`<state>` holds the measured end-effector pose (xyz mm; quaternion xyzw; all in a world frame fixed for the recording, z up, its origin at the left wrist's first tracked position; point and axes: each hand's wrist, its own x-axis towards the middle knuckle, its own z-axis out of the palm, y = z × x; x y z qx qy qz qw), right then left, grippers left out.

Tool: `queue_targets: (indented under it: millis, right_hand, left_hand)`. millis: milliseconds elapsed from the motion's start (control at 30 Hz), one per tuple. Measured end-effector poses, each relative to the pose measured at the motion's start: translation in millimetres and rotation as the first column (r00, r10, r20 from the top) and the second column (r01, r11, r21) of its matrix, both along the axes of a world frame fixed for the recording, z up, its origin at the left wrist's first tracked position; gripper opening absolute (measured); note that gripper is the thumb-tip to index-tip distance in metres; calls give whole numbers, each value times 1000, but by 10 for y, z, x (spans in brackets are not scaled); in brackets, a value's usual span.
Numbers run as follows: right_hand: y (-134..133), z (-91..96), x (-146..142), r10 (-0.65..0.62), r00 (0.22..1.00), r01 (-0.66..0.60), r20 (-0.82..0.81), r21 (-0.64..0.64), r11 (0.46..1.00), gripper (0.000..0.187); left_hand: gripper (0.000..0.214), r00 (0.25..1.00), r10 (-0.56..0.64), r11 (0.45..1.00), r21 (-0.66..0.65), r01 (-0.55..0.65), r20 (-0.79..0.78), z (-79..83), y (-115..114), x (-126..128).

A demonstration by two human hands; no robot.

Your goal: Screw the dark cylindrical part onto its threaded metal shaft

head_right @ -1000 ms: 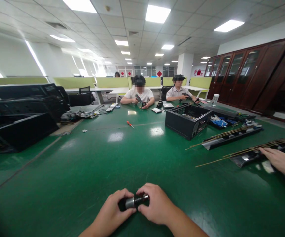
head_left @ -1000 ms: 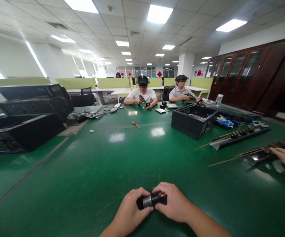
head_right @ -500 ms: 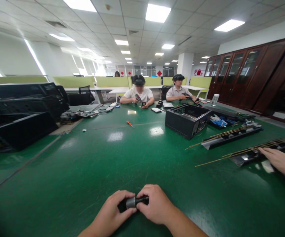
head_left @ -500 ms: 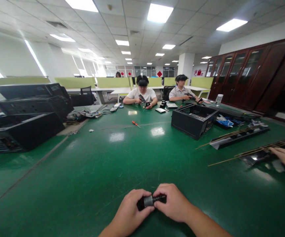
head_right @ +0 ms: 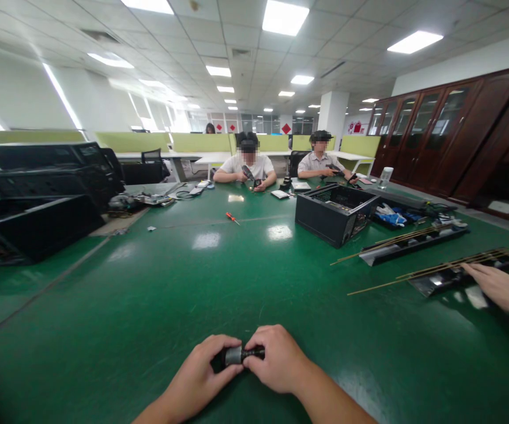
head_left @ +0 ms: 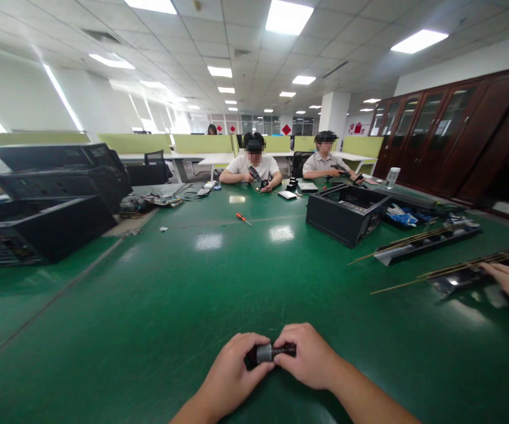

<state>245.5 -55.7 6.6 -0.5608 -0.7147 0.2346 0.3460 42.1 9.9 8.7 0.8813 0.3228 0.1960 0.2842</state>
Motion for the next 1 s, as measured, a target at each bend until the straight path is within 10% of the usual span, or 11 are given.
queue_targets:
  millis: [1000]
  right_hand:
    - [6,39,-10,-37,999,37,2,-11,999,8]
  left_hand:
    - [27,1000,24,1000,11,-24,21,4,11,-10]
